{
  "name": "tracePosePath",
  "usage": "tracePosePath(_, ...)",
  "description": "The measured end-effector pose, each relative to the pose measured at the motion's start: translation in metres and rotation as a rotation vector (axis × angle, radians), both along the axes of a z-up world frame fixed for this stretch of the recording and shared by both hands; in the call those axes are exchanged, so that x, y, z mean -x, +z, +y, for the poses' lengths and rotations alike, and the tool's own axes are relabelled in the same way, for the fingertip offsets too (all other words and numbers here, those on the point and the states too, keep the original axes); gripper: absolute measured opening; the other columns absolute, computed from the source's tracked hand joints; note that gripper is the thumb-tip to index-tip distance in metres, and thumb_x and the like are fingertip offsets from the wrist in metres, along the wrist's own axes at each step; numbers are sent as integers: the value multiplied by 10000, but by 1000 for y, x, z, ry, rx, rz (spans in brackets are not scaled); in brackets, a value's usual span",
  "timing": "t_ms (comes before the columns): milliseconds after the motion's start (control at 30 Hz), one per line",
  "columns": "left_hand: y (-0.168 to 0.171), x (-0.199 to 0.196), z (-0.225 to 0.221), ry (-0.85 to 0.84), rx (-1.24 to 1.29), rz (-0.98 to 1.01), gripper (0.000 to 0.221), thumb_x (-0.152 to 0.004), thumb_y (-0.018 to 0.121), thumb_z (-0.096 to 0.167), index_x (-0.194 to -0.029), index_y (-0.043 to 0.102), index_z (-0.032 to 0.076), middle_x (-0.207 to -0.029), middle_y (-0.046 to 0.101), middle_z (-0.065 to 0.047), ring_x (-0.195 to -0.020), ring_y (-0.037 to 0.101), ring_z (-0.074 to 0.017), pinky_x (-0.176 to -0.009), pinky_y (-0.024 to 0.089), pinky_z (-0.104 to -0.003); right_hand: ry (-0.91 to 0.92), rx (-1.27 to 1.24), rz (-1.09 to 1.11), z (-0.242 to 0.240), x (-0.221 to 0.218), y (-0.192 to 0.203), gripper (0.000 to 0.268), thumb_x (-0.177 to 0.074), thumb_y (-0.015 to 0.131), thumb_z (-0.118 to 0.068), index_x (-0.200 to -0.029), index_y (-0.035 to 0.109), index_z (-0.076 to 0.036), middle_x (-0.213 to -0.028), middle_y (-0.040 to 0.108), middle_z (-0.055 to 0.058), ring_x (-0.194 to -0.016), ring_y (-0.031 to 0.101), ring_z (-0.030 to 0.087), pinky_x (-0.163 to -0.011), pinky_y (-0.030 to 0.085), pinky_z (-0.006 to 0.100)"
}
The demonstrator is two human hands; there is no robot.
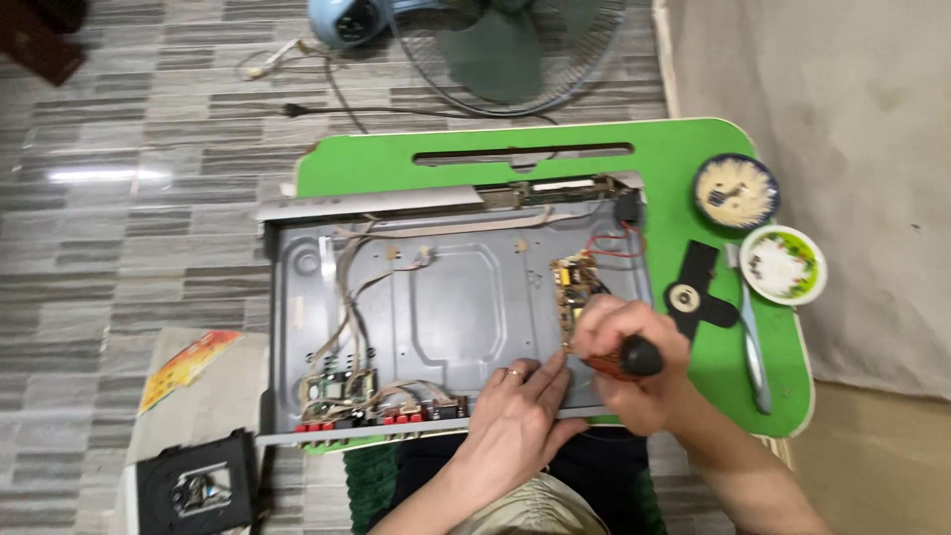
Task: Repairing the internal components of an electronic device using a screwdriver to manipulate a circuit board
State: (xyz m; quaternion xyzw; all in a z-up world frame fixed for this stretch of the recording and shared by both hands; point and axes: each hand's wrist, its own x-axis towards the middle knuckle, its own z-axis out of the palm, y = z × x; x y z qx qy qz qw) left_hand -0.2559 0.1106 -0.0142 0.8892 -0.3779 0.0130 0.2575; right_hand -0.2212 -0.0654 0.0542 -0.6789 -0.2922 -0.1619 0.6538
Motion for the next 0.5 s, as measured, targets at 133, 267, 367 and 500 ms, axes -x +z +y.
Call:
tracePosePath(133, 24, -16, 3, 97, 166, 91, 430, -983, 657, 263, -1319, 628, -6, -1329, 687, -151, -928, 639, -380, -762, 495, -489, -16, -112, 48, -5, -9, -16, 334, -958, 681, -345, -879, 475, -95, -706, 566, 68, -615, 524, 165, -595, 427, 297)
tracePosePath(267, 24, -29, -11, 152, 288, 106, 550, -971, 675, 182, -1435, 490, -46, -1300, 669, -224, -1063, 635, -392, -866, 507, -509, 118, -293, 171, -9, -11, -34, 494, -922, 788, -468, -1037, 439, -137, -743, 610, 88, -652, 583, 130, -587, 451, 239)
tracePosePath(367, 15, -31, -22, 53, 568, 163, 520, -987, 611, 41, -1468, 441, -60, -1239, 680, -235, -1016, 650, -436, -933, 511, -499, 266, -368, 240, -10, -7, -41, 545, -898, 847, -412, -1064, 407, -137, -810, 637, 129, -755, 641, 211, -692, 546, 309)
tracePosePath(500, 7, -31, -31, -1, 631, 323, 226, -898, 496, -78, -1109, 573, -107, -1135, 675, -298, -965, 649, -483, -980, 500, -564, 123, -183, 98, -12, -1, -36, 540, -817, 847, -386, -1122, 545, -58, -940, 733, 183, -887, 766, 256, -854, 671, 369)
